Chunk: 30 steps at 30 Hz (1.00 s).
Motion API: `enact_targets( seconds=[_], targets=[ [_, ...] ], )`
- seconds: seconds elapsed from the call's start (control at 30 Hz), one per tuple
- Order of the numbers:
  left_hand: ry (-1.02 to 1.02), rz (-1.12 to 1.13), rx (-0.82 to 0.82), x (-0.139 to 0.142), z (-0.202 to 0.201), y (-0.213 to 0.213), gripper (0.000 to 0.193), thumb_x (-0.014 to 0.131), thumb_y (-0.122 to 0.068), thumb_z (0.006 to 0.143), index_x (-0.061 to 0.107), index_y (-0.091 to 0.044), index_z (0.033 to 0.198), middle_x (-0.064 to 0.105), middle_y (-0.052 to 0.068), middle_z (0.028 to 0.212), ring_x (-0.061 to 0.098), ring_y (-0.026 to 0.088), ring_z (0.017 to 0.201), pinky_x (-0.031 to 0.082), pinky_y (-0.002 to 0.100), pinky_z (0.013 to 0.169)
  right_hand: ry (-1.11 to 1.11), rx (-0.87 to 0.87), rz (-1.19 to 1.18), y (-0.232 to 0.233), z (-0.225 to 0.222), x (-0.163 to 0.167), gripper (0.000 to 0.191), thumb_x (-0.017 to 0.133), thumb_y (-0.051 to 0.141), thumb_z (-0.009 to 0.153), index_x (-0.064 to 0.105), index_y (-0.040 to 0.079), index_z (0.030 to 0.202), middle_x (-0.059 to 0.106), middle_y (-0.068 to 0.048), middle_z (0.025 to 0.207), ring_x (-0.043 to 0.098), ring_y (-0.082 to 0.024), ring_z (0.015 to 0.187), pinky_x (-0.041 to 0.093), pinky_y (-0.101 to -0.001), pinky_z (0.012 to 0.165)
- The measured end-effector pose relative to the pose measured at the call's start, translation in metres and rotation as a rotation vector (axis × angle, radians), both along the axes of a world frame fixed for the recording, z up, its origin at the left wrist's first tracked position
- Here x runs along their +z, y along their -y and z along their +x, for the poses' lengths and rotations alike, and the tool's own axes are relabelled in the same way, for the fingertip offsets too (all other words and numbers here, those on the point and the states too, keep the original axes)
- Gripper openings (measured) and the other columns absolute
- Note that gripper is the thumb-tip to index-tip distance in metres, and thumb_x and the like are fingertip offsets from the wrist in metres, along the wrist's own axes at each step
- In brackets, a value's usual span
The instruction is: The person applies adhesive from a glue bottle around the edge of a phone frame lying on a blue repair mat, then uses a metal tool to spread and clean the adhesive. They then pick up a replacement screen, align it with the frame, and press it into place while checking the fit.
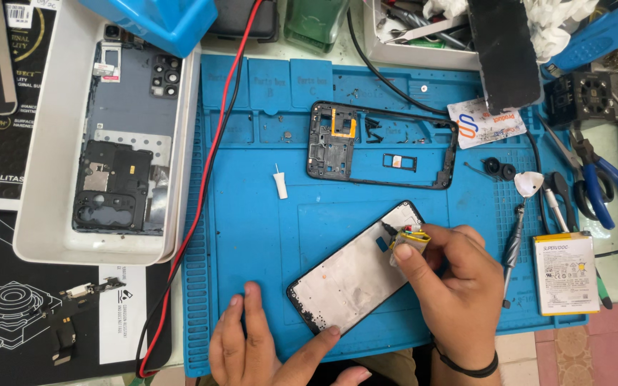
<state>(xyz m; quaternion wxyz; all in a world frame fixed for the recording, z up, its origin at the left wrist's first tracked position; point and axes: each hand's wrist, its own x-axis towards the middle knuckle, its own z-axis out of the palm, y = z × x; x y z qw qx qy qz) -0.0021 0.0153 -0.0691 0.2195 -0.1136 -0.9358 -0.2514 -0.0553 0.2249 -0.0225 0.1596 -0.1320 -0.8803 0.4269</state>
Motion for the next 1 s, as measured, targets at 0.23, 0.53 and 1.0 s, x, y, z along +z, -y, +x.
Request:
enact_targets(
  seconds=[0.23,0.53,1.0],
  targets=[
    [0.041,0.007,-0.023,0.0,0.0009,0.002,0.057,0.058,-0.09,0.074,0.077,-0.044,0.102,0.05,0.037,0.14,0.048,0.05,0.126,0.036,0.06,0.103,-0.002,-0.021,0.011,-0.0011,-0.0004,0.0,0.026,0.084,0.011,0.083,0.074,-0.001,0.104,0.056,-0.001,0.075,0.049,-0.009,0.069,0.04,-0.0231,0.062],
    [0.082,0.0,-0.032,0.0011,0.0024,0.0027,0.057,0.06,-0.089,0.072,0.077,-0.044,0.102,0.049,0.038,0.141,0.048,0.051,0.126,0.035,0.06,0.103,0.021,-0.054,0.001,-0.0014,-0.0015,0.0017,0.024,0.084,0.011,0.084,0.075,-0.001,0.102,0.056,-0.001,0.074,0.05,-0.009,0.066,0.04,-0.0234,0.059],
    [0.054,0.003,-0.015,-0.0017,0.0035,0.0007,0.056,0.062,-0.09,0.072,0.076,-0.047,0.105,0.048,0.037,0.142,0.045,0.05,0.131,0.033,0.06,0.107,-0.017,-0.069,-0.034,-0.0018,-0.0016,-0.0004,0.023,0.083,0.011,0.086,0.075,0.0,0.104,0.057,0.0,0.079,0.049,-0.007,0.07,0.039,-0.0227,0.063]
  ],
)
